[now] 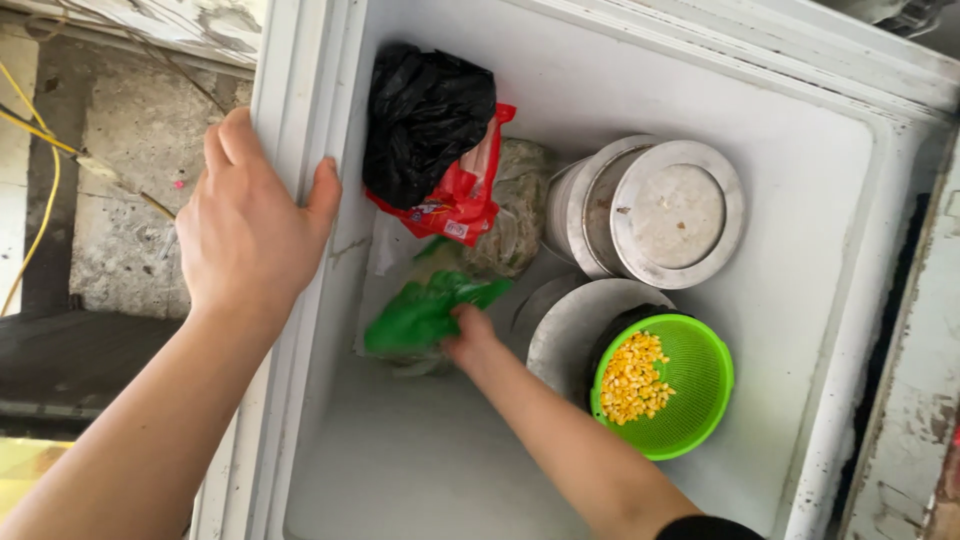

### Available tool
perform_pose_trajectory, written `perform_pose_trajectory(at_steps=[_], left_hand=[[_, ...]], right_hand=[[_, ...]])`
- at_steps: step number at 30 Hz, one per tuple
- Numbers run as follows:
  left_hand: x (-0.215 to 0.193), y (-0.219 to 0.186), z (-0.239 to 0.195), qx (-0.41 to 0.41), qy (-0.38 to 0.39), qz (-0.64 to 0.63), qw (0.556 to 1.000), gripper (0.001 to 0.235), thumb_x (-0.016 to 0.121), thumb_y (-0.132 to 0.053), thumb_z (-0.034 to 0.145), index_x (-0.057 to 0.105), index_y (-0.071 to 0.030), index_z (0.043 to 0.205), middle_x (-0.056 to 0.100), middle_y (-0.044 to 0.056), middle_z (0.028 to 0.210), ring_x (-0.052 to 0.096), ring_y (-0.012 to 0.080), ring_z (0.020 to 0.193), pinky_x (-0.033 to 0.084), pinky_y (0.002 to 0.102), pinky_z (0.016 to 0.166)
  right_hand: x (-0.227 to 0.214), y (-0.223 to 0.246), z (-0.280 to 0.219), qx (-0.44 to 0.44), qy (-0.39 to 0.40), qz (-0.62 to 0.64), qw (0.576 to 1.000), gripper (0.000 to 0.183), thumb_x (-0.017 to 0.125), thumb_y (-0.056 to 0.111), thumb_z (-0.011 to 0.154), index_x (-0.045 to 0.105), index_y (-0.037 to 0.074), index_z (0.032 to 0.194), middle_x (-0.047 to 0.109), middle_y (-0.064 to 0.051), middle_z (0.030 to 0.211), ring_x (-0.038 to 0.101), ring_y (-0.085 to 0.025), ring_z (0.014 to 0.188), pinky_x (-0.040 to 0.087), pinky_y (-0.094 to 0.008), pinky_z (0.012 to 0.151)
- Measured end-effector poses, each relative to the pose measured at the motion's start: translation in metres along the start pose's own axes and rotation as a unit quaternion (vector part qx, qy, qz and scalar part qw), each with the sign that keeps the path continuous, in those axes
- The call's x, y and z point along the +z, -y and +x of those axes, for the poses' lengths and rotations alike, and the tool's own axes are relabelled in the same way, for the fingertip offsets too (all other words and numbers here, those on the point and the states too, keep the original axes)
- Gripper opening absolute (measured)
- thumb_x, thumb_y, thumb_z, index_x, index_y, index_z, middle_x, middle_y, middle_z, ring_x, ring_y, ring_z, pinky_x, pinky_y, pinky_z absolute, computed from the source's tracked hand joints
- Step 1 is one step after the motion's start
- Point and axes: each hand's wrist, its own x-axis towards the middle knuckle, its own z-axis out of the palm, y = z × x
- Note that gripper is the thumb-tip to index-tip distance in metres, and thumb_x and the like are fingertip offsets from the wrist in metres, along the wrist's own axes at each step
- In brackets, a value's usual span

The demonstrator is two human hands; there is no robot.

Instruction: Organizes various frozen food packets, bowls, and containers inside a chest freezer.

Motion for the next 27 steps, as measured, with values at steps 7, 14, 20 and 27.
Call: perform_pose_trajectory(at_steps=[7,14,20,27], left_hand=[[0.003,0.002,0.000,0.008,-0.008,0.005,1.000,0.066,0.075,-0.038,0.099,0.044,0.009,0.133,0.060,0.027,0.123,0.069,0.0446,0.089,0.055,0.055,0.070],[0.004,0.005,-0.002,0.025,-0.018,0.009,0.999,0.067,0.076,-0.038,0.101,0.043,0.010,0.135,0.059,0.027,0.125,0.068,0.0459,0.090,0.055,0.054,0.071],[0.002,0.002,-0.002,0.013,-0.007,0.010,1.000,0.067,0.075,-0.039,0.100,0.043,0.009,0.135,0.059,0.027,0.124,0.068,0.0473,0.091,0.055,0.056,0.071],[-0.002,-0.002,-0.002,0.007,-0.003,-0.001,1.000,0.067,0.074,-0.039,0.099,0.043,0.009,0.135,0.060,0.027,0.124,0.068,0.0485,0.089,0.054,0.057,0.069]], right_hand=[[0.019,-0.003,0.135,0.105,0.253,0.244,0.930,0.024,0.056,0.007,0.099,0.055,0.001,0.122,0.061,-0.020,0.130,0.057,-0.038,0.123,0.046,-0.053,0.110],[0.023,-0.039,0.075,-0.209,0.194,-0.696,0.659,0.097,0.072,0.023,0.078,0.024,0.014,0.161,0.033,-0.017,0.162,0.038,-0.039,0.145,0.037,-0.053,0.118],[0.024,0.005,-0.013,-0.226,0.064,-0.871,0.431,0.103,0.076,0.050,0.078,0.022,0.021,0.161,0.029,-0.011,0.163,0.029,-0.038,0.148,0.020,-0.067,0.116],[0.002,-0.031,0.005,-0.136,0.046,-0.900,0.412,0.057,0.064,0.052,0.093,0.061,0.011,0.133,0.064,-0.013,0.134,0.058,-0.034,0.128,0.030,-0.060,0.115]])
